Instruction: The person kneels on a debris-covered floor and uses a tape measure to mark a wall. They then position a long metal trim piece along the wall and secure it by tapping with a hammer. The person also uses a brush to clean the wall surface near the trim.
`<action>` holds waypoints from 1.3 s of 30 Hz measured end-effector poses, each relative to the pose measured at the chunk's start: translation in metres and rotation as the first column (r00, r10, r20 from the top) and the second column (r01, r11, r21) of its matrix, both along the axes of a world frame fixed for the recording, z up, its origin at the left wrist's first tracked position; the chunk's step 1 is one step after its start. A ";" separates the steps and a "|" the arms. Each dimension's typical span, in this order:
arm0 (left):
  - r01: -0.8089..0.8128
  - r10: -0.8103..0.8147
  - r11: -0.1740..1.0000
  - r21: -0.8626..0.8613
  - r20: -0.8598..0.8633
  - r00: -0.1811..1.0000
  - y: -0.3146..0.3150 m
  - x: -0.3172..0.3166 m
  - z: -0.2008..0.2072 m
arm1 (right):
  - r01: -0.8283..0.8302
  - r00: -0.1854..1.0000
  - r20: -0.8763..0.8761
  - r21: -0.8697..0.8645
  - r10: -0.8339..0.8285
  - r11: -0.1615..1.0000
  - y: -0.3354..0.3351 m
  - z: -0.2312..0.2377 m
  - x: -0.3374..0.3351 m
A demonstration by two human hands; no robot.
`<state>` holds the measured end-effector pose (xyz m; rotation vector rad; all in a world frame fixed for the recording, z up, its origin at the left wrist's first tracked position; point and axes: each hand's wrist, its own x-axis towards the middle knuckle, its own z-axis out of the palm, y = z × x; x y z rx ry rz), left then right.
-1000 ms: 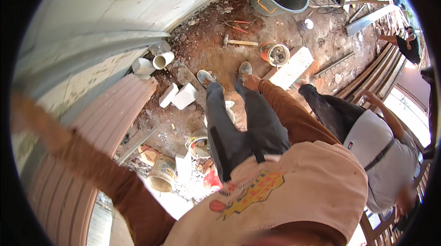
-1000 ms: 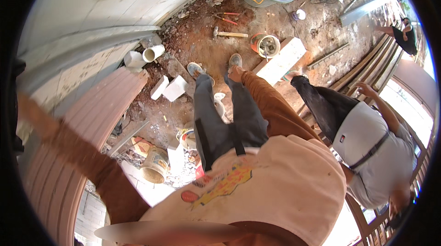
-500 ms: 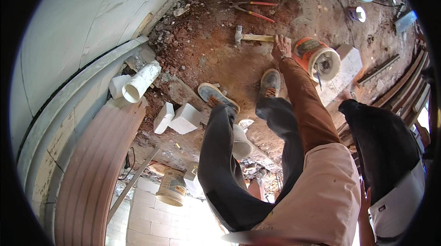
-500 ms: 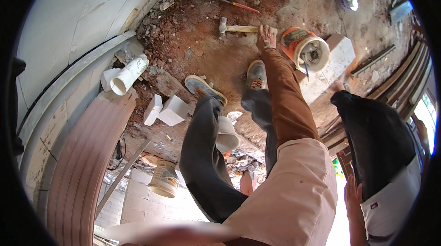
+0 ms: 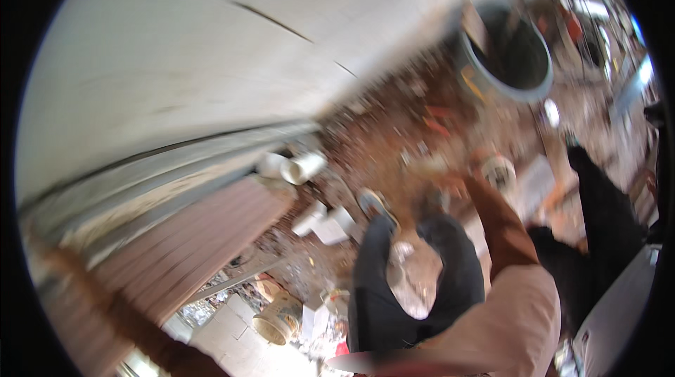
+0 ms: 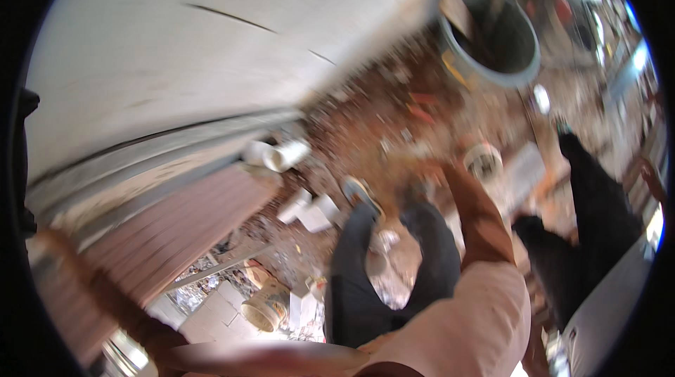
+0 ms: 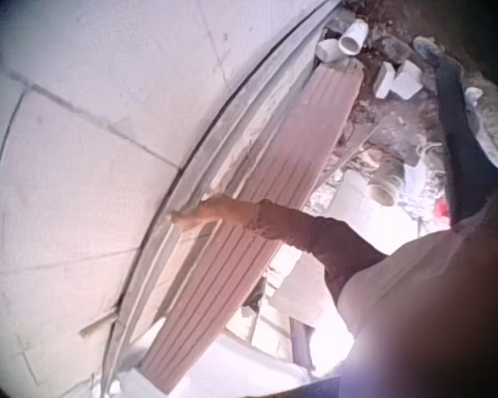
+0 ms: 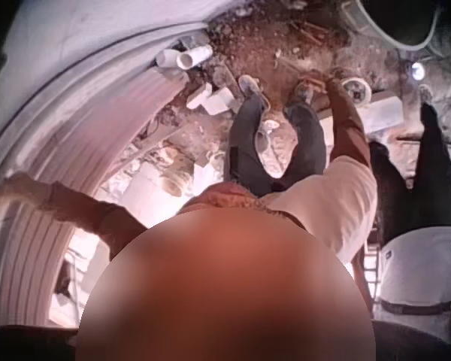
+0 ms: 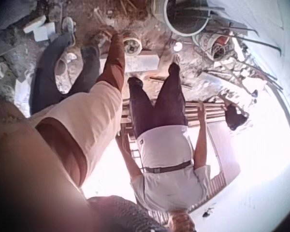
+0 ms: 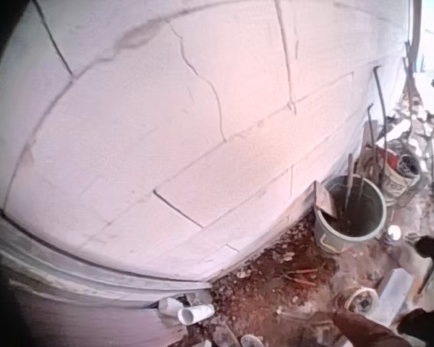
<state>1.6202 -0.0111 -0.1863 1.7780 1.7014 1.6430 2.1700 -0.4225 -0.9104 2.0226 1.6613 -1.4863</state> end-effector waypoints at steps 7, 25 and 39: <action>-0.214 0.200 0.964 -0.159 -0.100 0.975 0.003 0.019 -0.025 | -0.031 0.922 -0.386 -0.073 0.000 0.997 0.006 0.330 -0.077; -0.129 0.257 0.808 0.574 -0.146 0.955 -0.029 0.049 0.137 | 0.508 0.754 -0.635 0.725 0.167 0.464 0.229 0.782 -0.265; 0.008 0.349 0.570 0.822 -0.250 0.903 -0.015 0.032 0.389 | 0.470 0.855 -0.444 0.882 0.266 -0.036 0.318 0.885 -0.314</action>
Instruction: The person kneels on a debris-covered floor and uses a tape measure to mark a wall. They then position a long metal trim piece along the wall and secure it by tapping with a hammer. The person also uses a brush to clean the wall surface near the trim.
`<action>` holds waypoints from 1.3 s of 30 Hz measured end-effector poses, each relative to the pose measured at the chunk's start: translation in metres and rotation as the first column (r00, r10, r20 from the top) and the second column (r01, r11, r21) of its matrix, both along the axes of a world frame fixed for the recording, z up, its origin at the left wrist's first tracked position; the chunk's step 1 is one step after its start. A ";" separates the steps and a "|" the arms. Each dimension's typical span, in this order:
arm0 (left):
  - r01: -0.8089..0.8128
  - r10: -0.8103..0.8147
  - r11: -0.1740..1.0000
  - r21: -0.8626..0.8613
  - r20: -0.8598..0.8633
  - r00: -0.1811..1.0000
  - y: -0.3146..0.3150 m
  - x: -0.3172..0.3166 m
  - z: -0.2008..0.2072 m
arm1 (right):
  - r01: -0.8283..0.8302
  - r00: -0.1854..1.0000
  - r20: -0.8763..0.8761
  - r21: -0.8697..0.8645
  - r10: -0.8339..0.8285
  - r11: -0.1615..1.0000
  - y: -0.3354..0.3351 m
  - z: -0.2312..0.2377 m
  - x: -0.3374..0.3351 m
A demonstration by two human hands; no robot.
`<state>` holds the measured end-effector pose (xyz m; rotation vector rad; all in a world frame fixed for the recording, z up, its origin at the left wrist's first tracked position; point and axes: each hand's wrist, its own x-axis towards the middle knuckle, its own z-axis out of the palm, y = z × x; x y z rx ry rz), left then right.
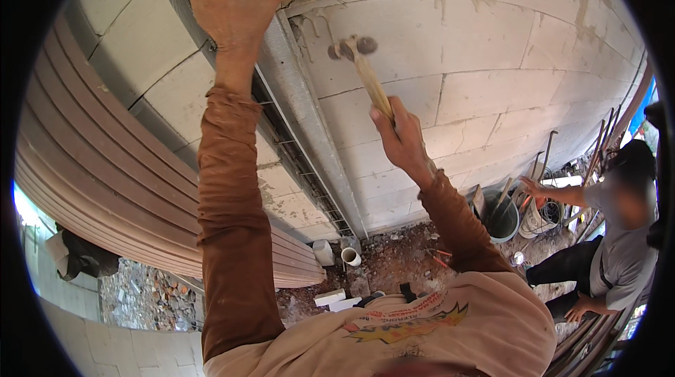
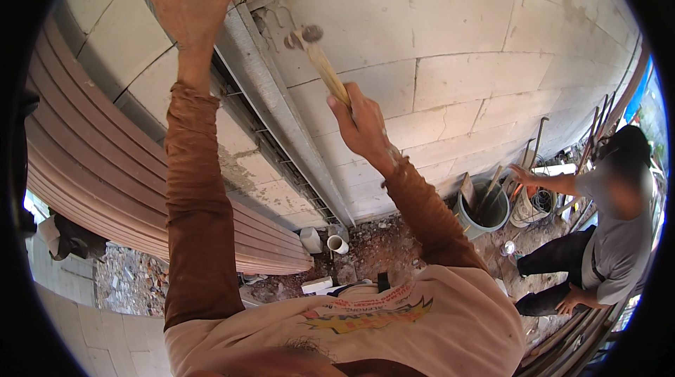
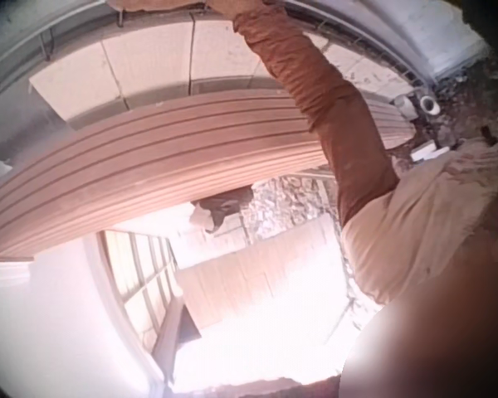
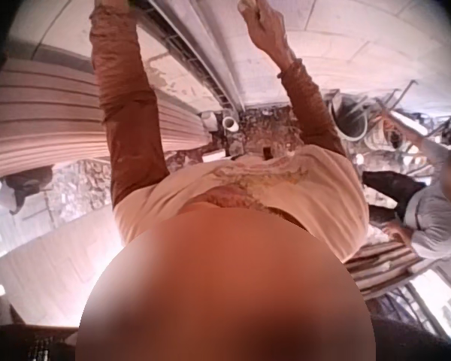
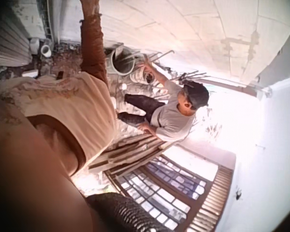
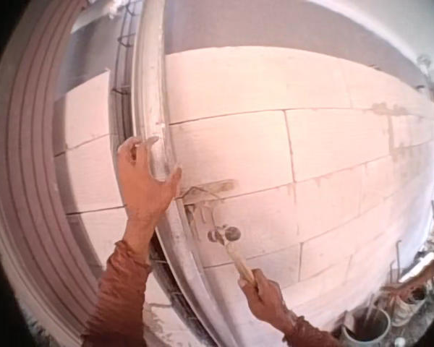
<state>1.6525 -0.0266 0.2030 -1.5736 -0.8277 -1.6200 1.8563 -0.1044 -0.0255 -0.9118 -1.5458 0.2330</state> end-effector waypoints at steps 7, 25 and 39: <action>-0.334 0.333 0.941 0.059 -0.354 0.874 0.003 0.000 0.003 | 0.038 0.997 -0.072 0.007 -0.037 0.999 0.022 0.023 -0.017; 0.416 -0.453 0.840 -0.349 -0.027 0.891 0.014 -0.010 0.004 | 0.225 0.962 0.075 0.332 -0.264 0.916 0.071 0.057 -0.030; 0.473 -0.494 0.803 -0.363 0.037 0.868 0.014 -0.013 0.004 | 0.257 0.953 0.055 0.367 -0.297 0.894 0.071 0.062 -0.023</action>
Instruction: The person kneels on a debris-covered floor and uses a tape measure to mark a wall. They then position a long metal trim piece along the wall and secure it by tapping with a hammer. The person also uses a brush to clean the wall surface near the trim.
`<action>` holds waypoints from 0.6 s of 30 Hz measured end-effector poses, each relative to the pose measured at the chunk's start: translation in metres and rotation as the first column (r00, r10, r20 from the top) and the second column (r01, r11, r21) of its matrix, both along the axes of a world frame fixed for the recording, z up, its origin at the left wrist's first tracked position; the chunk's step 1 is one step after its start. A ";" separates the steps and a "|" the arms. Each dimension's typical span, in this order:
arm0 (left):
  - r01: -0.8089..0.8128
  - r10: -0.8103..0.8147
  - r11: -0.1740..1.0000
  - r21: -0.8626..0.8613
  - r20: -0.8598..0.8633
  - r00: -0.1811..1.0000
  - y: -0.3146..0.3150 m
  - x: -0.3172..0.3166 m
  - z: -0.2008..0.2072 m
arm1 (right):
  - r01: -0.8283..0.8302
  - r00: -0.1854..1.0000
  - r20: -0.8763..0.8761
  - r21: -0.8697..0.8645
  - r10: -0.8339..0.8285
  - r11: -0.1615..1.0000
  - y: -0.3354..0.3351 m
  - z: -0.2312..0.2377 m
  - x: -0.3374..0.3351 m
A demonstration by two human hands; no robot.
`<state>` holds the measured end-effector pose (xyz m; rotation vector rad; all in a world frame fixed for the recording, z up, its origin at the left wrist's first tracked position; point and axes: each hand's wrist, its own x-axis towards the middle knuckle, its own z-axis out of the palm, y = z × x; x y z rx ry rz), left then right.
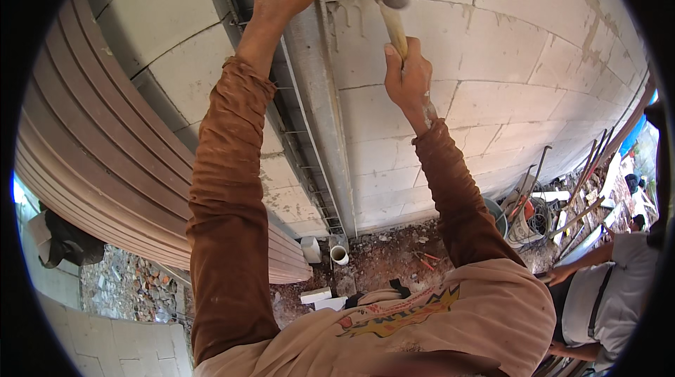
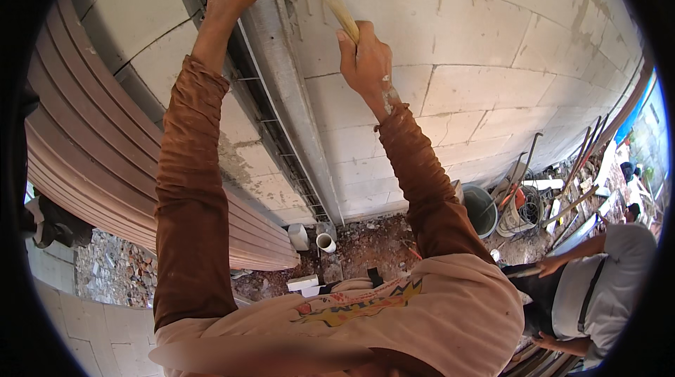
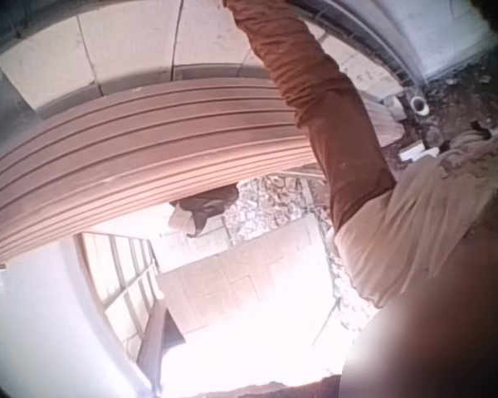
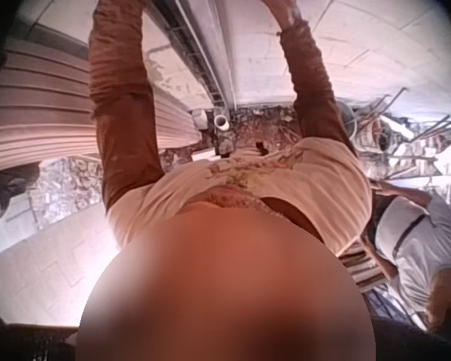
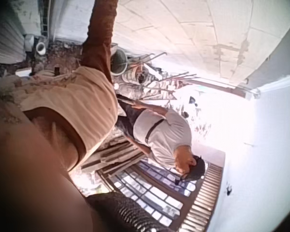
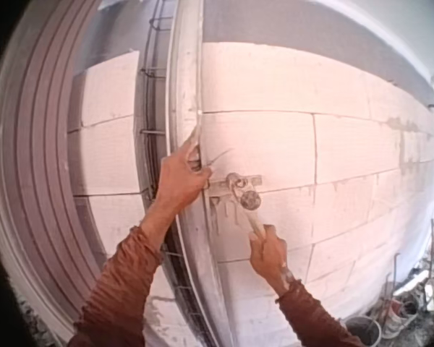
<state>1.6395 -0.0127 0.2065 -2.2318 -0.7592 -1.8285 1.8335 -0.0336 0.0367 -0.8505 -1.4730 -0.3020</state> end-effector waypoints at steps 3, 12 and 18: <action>0.026 -0.027 0.999 0.024 0.024 0.999 0.000 0.000 0.000 | -0.024 0.999 0.041 0.132 0.019 0.991 0.003 0.000 -0.001; 0.047 -0.048 0.999 0.019 0.019 0.999 -0.001 0.000 0.000 | 0.050 0.998 0.029 -0.086 -0.047 0.995 0.003 -0.001 -0.005; -0.002 0.003 0.999 -0.047 0.014 1.000 -0.003 0.003 0.000 | 0.165 0.982 0.122 -0.169 -0.146 0.972 -0.001 -0.002 -0.002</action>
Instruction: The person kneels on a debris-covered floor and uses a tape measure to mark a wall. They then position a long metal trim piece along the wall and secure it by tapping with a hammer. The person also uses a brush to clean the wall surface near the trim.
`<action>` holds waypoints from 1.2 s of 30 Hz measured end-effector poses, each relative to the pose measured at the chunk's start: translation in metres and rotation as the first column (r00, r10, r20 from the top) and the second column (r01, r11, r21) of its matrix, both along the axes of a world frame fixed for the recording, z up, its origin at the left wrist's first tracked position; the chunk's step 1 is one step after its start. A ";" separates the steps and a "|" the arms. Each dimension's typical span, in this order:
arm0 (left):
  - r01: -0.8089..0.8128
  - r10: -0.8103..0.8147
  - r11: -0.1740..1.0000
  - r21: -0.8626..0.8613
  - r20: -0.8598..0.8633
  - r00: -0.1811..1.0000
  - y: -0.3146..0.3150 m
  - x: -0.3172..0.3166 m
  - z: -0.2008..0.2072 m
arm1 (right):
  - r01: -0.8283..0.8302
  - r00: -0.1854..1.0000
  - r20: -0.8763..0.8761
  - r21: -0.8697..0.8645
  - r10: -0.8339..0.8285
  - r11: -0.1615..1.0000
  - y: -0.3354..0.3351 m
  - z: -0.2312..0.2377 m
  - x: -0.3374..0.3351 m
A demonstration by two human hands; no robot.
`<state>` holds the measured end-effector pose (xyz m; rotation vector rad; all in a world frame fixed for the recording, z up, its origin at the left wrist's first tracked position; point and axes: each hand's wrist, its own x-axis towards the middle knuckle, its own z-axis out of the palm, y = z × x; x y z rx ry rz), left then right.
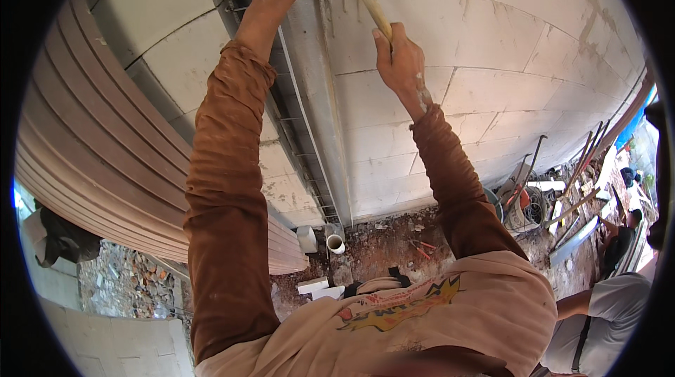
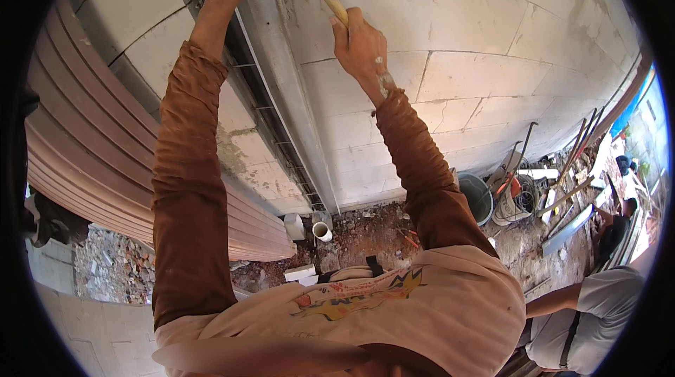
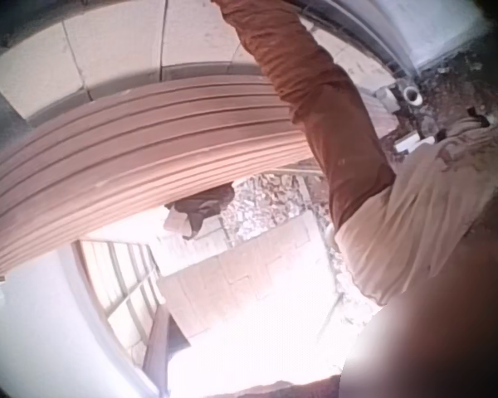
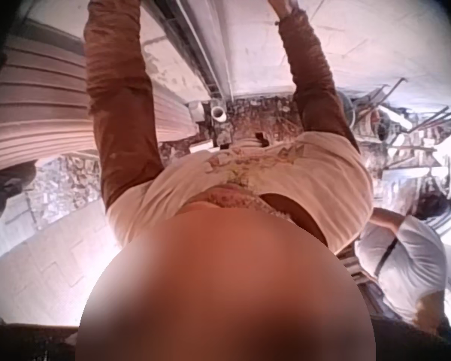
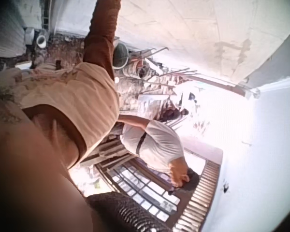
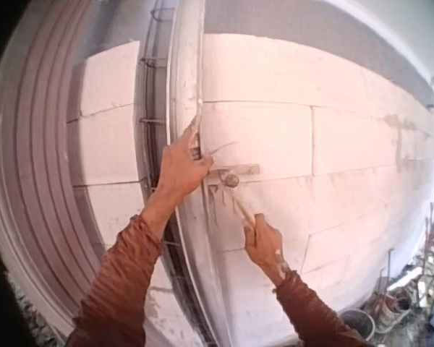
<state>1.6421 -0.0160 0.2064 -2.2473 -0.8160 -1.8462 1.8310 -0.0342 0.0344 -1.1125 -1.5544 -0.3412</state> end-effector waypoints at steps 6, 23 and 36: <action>-0.055 0.057 0.991 0.121 -0.015 0.998 -0.009 -0.006 -0.023 | -0.146 0.968 -0.204 0.001 0.143 0.989 -0.046 -0.078 0.012; -0.483 0.526 0.843 -0.235 0.181 0.831 0.002 0.023 -0.252 | -0.135 0.905 -0.419 -0.457 -0.078 0.879 -0.201 -0.252 0.076; -0.499 0.553 0.820 -0.281 0.164 0.817 0.018 0.017 -0.264 | -0.215 0.802 -0.561 -0.592 -0.204 0.777 -0.235 -0.292 0.099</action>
